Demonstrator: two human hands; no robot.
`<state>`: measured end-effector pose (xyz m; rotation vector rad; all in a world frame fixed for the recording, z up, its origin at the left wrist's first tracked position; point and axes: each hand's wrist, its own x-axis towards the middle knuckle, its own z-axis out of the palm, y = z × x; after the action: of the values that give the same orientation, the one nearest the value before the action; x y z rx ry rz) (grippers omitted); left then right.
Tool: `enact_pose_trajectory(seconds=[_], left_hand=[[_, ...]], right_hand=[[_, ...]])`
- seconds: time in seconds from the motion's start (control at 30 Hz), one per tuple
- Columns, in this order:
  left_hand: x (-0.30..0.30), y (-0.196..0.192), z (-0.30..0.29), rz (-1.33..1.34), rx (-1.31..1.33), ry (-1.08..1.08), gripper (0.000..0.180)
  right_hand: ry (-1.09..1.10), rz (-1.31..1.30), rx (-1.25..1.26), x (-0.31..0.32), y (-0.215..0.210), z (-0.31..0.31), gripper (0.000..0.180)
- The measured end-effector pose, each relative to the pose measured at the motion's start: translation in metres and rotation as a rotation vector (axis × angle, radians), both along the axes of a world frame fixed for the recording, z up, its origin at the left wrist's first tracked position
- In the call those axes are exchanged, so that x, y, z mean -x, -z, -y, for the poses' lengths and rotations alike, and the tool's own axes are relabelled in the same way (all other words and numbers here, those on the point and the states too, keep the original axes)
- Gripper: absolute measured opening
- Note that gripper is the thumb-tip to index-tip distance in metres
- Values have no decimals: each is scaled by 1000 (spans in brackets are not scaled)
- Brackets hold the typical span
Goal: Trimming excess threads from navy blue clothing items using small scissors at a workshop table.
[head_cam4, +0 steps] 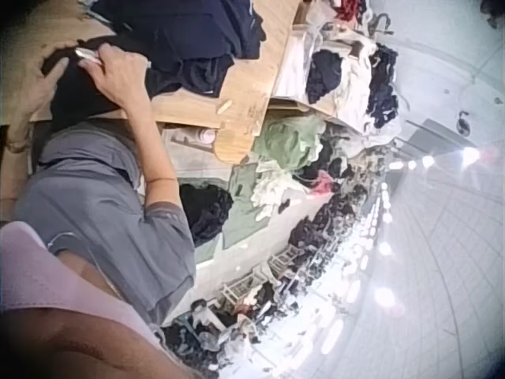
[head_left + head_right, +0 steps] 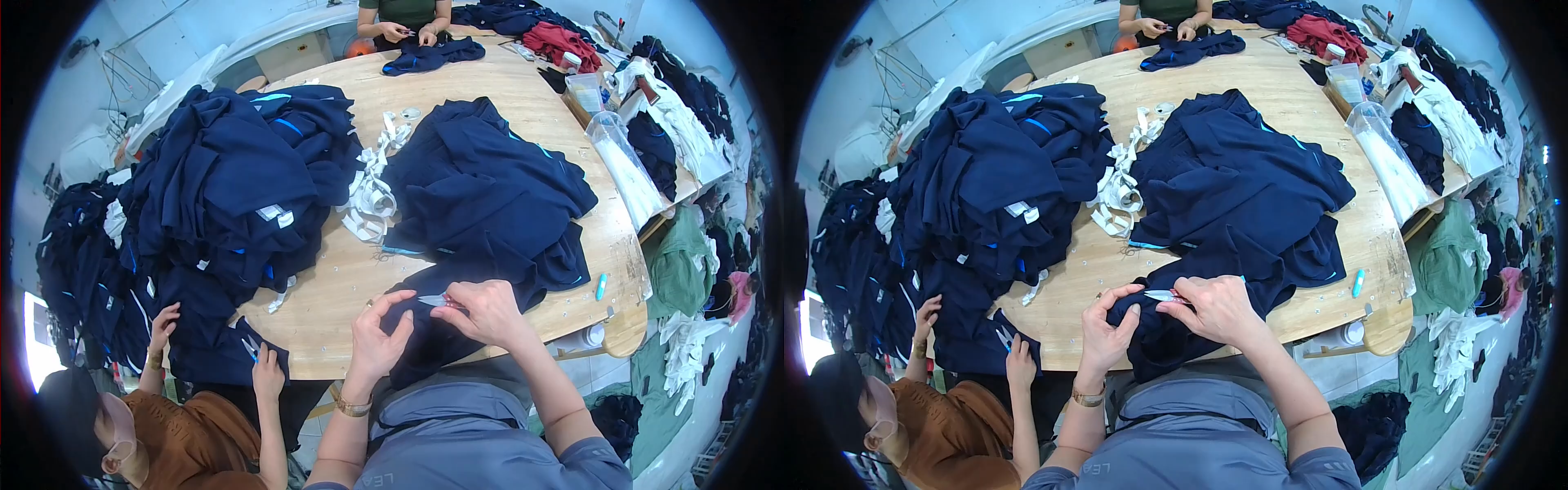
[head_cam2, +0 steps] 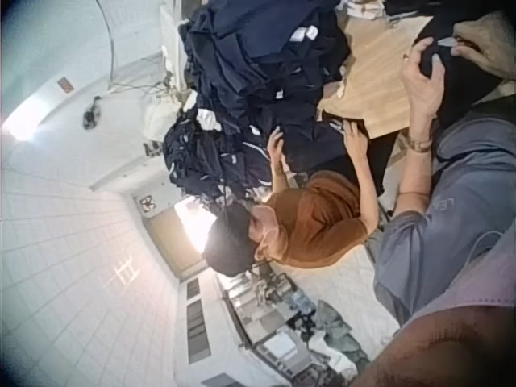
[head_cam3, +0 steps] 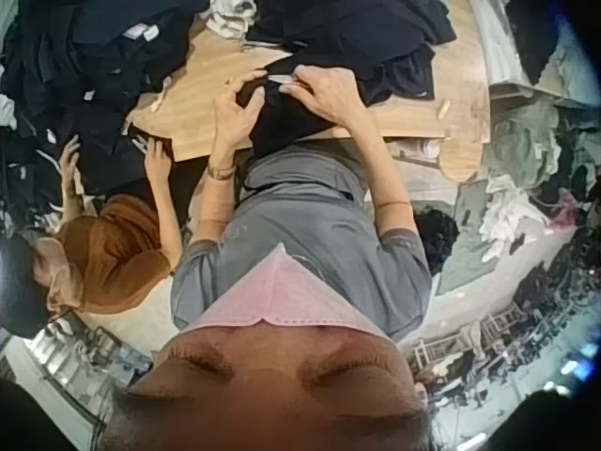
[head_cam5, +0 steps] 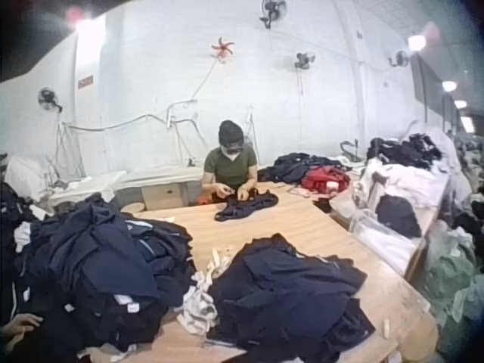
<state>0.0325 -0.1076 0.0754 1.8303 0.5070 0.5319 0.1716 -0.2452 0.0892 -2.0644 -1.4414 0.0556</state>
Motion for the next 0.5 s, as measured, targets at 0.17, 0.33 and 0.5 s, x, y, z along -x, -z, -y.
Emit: enact_pose_trajectory(seconds=[0.17,0.33,0.5], left_hand=[[0,-2,0,-4,-83,13,23],[0,12,-7,63,170,-8,24],[1,23,-14,203,723,15,29]], right_hand=[[-19,-15,-7,1,4,-2,34],[112,-786,-328,-3,29,-3,28],[19,-999,-247,12,24,-5,25]])
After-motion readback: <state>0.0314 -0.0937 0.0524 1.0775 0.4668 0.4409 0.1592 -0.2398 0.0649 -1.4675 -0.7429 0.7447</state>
